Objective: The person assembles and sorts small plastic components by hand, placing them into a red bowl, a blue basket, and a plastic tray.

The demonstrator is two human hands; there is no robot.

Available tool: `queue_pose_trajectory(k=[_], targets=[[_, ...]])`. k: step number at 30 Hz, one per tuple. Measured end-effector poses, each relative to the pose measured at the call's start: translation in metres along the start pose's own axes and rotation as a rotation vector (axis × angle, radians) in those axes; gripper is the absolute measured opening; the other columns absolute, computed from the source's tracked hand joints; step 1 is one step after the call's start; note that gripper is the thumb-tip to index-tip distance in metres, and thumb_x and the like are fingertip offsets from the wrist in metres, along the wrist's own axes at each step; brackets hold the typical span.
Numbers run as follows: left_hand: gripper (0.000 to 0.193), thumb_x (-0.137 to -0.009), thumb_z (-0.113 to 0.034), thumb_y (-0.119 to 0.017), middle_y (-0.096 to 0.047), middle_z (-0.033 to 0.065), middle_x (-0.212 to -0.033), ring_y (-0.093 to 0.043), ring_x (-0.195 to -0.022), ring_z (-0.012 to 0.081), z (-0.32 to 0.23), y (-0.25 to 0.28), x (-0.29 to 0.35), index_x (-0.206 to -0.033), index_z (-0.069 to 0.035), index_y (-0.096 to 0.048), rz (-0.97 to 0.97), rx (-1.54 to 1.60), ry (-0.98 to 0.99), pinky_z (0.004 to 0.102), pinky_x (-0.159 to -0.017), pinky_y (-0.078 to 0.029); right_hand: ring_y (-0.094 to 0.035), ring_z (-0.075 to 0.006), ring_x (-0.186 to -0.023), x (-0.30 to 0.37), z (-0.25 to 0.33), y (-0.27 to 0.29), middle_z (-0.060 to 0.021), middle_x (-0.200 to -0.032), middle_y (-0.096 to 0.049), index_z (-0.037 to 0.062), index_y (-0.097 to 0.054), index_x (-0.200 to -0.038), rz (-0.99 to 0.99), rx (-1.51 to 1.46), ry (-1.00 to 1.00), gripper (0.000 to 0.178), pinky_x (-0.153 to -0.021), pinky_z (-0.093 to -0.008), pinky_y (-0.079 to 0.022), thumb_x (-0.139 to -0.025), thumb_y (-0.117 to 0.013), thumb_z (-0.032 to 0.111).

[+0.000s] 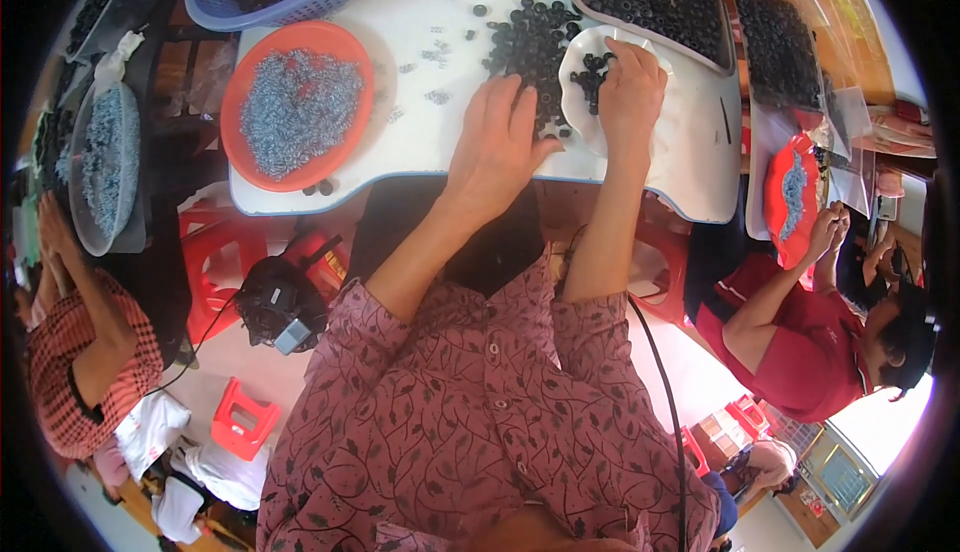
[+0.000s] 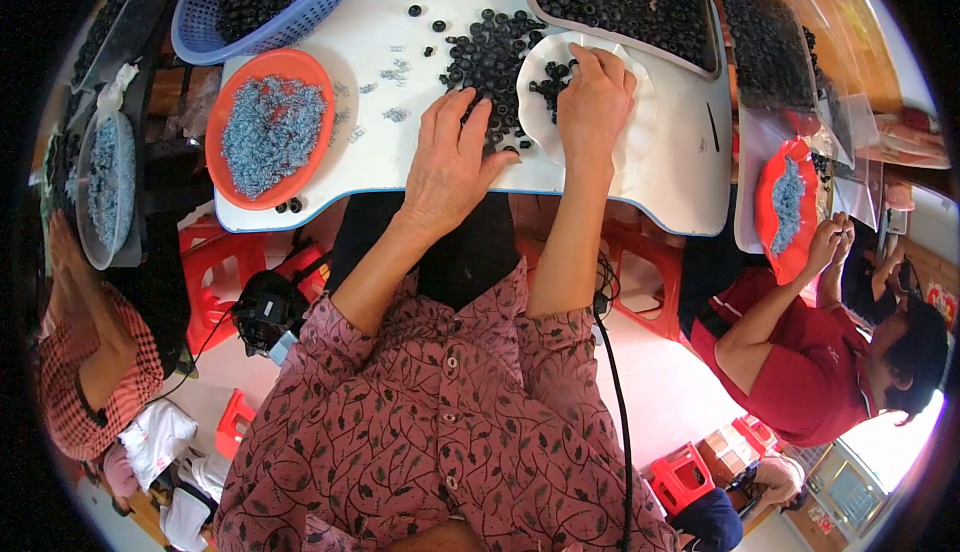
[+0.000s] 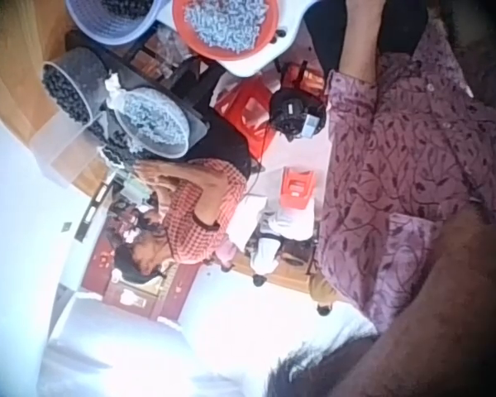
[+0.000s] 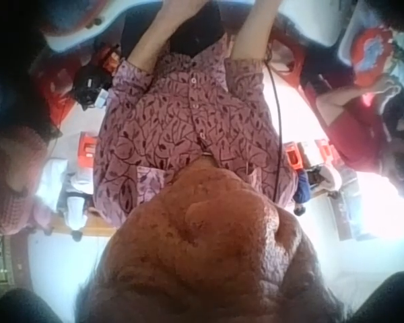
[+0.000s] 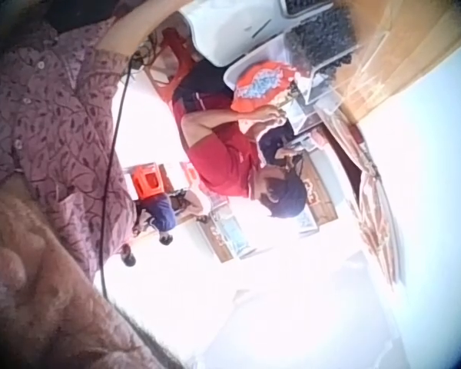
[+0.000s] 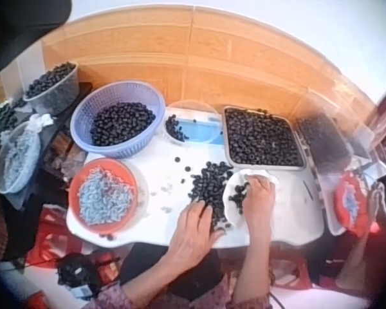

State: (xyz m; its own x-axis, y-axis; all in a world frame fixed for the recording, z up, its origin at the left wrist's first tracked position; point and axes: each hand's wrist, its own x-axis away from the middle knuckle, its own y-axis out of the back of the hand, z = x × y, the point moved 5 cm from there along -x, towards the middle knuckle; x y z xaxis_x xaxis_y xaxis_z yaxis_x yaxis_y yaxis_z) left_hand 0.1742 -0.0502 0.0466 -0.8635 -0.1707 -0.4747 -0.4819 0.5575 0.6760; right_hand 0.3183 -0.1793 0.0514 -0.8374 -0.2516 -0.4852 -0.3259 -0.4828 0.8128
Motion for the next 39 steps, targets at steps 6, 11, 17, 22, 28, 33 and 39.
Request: queue_pose_trajectory(k=[6,11,17,22,28,33,39], targets=[[0.069,-0.071,-0.027,-0.079,-0.045,0.0271,-0.127,-0.044,-0.119,0.0451,0.0,0.0,0.001,-0.121,0.011,-0.05,0.004,-0.028,-0.027,0.0493,-0.102,-0.041,-0.056,-0.0306,-0.101,-0.006,-0.002,0.004,-0.0054,-0.106,-0.065,0.0179,-0.071,-0.105,0.201,0.013,-0.068,0.026,-0.086,-0.0408,-0.048,-0.083,-0.06,0.007],[0.068,-0.072,-0.027,-0.079,-0.045,0.0274,-0.126,-0.044,-0.119,0.045,-0.001,0.0,0.001,-0.12,0.011,-0.05,0.001,-0.012,-0.032,0.0492,-0.101,-0.041,-0.057,-0.0303,-0.099,-0.005,-0.005,0.015,-0.0059,-0.104,-0.066,0.0157,-0.071,-0.101,0.292,0.01,-0.164,0.02,-0.085,-0.0413,-0.049,-0.084,-0.06,0.011],[0.067,-0.072,-0.027,-0.079,-0.045,0.0274,-0.126,-0.045,-0.119,0.0448,-0.001,0.0,0.001,-0.12,0.012,-0.051,-0.001,-0.002,-0.03,0.0491,-0.101,-0.041,-0.057,-0.0304,-0.1,0.001,-0.014,0.017,-0.0065,-0.104,-0.065,0.0122,-0.068,-0.103,0.301,0.057,-0.289,0.02,-0.086,-0.0417,-0.048,-0.085,-0.06,0.01],[0.064,-0.073,-0.023,-0.08,-0.046,0.0226,-0.129,-0.044,-0.119,0.042,0.0,0.002,0.002,-0.123,0.007,-0.052,-0.013,-0.001,0.002,0.0462,-0.1,-0.042,-0.056,-0.0307,-0.094,0.016,-0.003,0.031,-0.0085,-0.102,-0.065,0.0096,-0.066,-0.102,0.208,-0.006,-0.239,0.019,-0.086,-0.0408,-0.045,-0.083,-0.061,0.006],[0.067,-0.072,-0.019,-0.08,-0.045,0.0229,-0.13,-0.045,-0.119,0.0422,-0.002,0.003,0.001,-0.125,0.007,-0.05,-0.022,0.023,-0.011,0.0462,-0.1,-0.042,-0.054,-0.0314,-0.09,0.041,0.052,0.052,-0.0098,-0.091,-0.061,0.0083,-0.065,-0.097,0.143,-0.306,-0.044,0.02,-0.082,-0.0399,-0.043,-0.08,-0.062,-0.001],[0.061,-0.073,-0.003,-0.072,-0.045,0.0226,-0.131,-0.045,-0.121,0.0413,0.002,0.001,0.002,-0.128,0.007,-0.048,-0.003,0.005,0.0,0.0444,-0.101,-0.043,-0.053,-0.0328,-0.087,0.062,0.085,0.048,-0.0096,-0.092,-0.06,0.0089,-0.066,-0.096,0.159,-0.293,0.048,0.019,-0.079,-0.0404,-0.045,-0.079,-0.063,0.001],[0.056,-0.076,0.001,-0.064,-0.044,0.0231,-0.131,-0.045,-0.121,0.0414,0.004,-0.002,0.004,-0.129,0.007,-0.047,-0.008,0.04,0.002,0.0442,-0.102,-0.043,-0.055,-0.0328,-0.084,0.077,0.09,0.036,-0.0114,-0.091,-0.062,0.0082,-0.067,-0.094,0.196,-0.206,-0.003,0.016,-0.074,-0.0417,-0.048,-0.08,-0.065,0.003]])
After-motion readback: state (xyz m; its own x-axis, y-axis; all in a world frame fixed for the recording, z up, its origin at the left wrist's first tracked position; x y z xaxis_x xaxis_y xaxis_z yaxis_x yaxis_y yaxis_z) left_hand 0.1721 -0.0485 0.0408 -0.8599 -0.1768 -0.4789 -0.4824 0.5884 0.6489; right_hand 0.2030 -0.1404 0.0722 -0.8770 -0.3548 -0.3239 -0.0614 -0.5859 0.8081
